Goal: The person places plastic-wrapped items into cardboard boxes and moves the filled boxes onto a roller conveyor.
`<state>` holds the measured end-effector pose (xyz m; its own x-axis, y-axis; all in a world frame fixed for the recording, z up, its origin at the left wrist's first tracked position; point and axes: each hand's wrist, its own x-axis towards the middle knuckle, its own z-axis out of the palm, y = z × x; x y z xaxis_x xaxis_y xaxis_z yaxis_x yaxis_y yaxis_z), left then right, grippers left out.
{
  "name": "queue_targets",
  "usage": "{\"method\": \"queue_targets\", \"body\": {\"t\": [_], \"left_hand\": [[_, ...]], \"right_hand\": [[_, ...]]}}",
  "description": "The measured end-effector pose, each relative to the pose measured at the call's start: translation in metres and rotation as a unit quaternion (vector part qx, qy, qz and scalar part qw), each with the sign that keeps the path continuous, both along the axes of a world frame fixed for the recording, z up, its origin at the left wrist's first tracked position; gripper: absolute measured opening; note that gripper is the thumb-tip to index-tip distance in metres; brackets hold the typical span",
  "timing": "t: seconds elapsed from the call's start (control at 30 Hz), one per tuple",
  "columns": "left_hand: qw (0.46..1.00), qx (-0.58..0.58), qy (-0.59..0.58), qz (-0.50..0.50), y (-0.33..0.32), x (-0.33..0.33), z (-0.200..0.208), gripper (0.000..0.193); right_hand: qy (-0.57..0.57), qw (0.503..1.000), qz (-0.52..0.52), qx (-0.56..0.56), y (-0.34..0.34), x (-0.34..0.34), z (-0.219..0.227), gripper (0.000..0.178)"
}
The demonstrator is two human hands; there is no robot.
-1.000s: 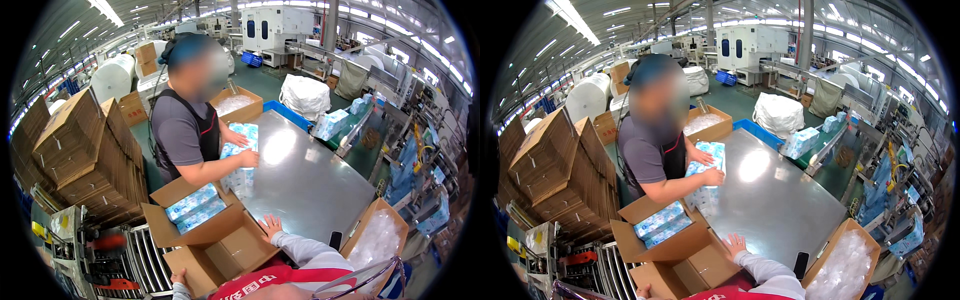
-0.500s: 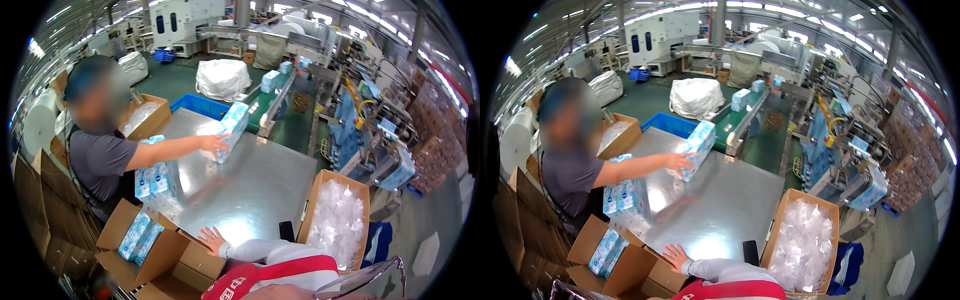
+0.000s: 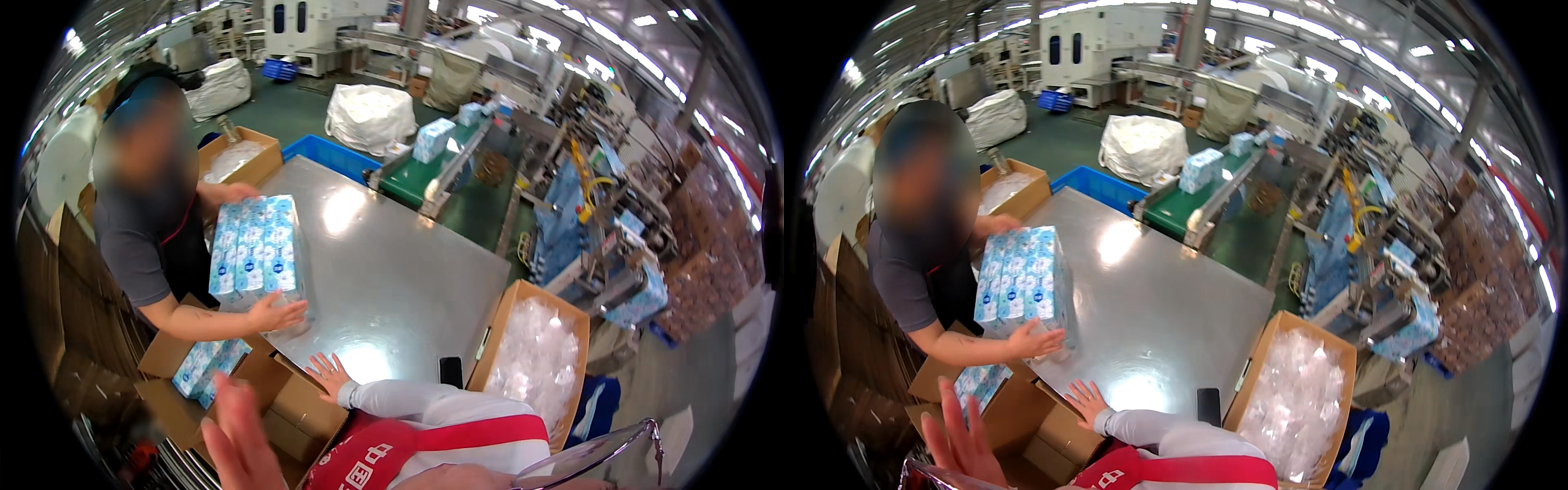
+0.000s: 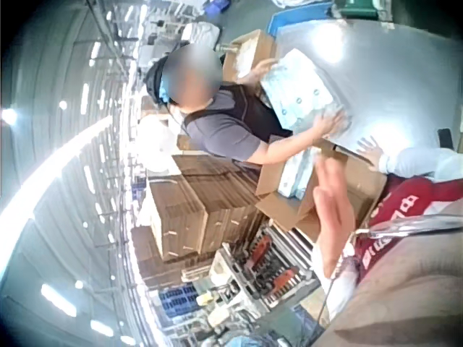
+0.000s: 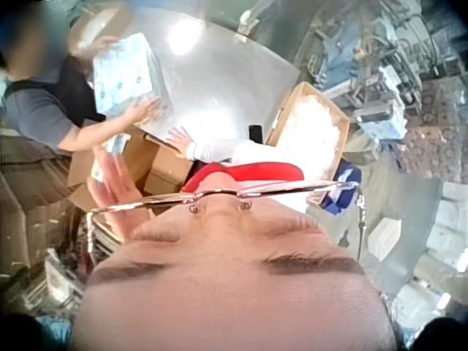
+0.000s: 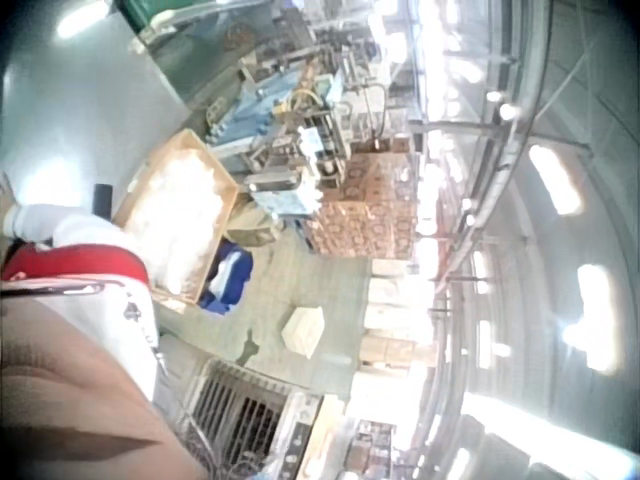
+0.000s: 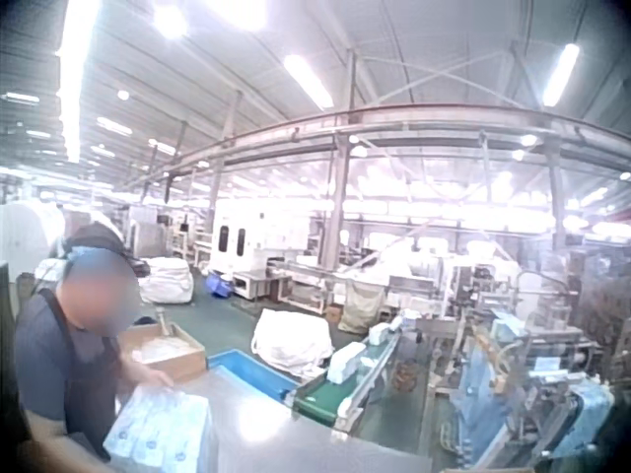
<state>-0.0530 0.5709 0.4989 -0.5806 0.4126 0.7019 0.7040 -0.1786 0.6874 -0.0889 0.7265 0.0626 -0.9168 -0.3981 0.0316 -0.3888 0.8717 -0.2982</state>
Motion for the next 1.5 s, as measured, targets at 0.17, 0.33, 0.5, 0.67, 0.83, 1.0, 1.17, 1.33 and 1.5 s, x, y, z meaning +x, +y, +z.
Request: {"method": "queue_targets", "body": {"t": [0.17,0.33,0.5,0.67,0.83,1.0,1.17,1.33,1.5], "left_hand": [[0.971,0.016,-0.004,-0.239,0.019,0.015,0.021,0.076],[0.956,0.004,-0.04,-0.291,0.026,0.013,0.006,0.079],[0.955,-0.032,-0.067,-0.288,0.033,0.008,0.0,0.083],[0.964,-0.134,-0.115,-0.2,0.031,-0.01,-0.034,0.087],[0.905,-0.27,-0.329,-0.006,0.009,-0.035,-0.127,0.083],[0.863,-0.405,-0.284,0.105,-0.032,-0.034,-0.235,0.064],[0.83,-0.363,-0.385,0.175,-0.058,-0.031,-0.264,0.063],[0.811,-0.405,-0.391,0.161,-0.038,-0.052,-0.26,0.064],[0.821,-0.506,-0.224,0.137,-0.001,-0.092,-0.26,0.064]], "right_hand": [[-0.014,1.0,0.026,-0.008,-0.013,-0.005,0.009,0.089],[0.032,0.999,-0.002,-0.036,-0.002,-0.001,-0.015,0.099],[0.004,0.998,0.02,-0.059,-0.004,-0.001,0.003,0.097],[0.016,0.997,0.014,-0.078,0.005,-0.002,-0.012,0.099],[0.021,0.997,0.011,-0.068,0.004,-0.003,-0.008,0.096],[-0.011,0.998,0.013,-0.06,0.008,-0.012,-0.005,0.093],[-0.098,0.975,0.119,-0.163,0.054,-0.149,0.036,0.069],[0.142,0.969,-0.067,0.189,0.155,-0.343,0.128,0.074],[0.082,0.98,-0.116,0.14,0.219,-0.397,0.125,0.05]]}}
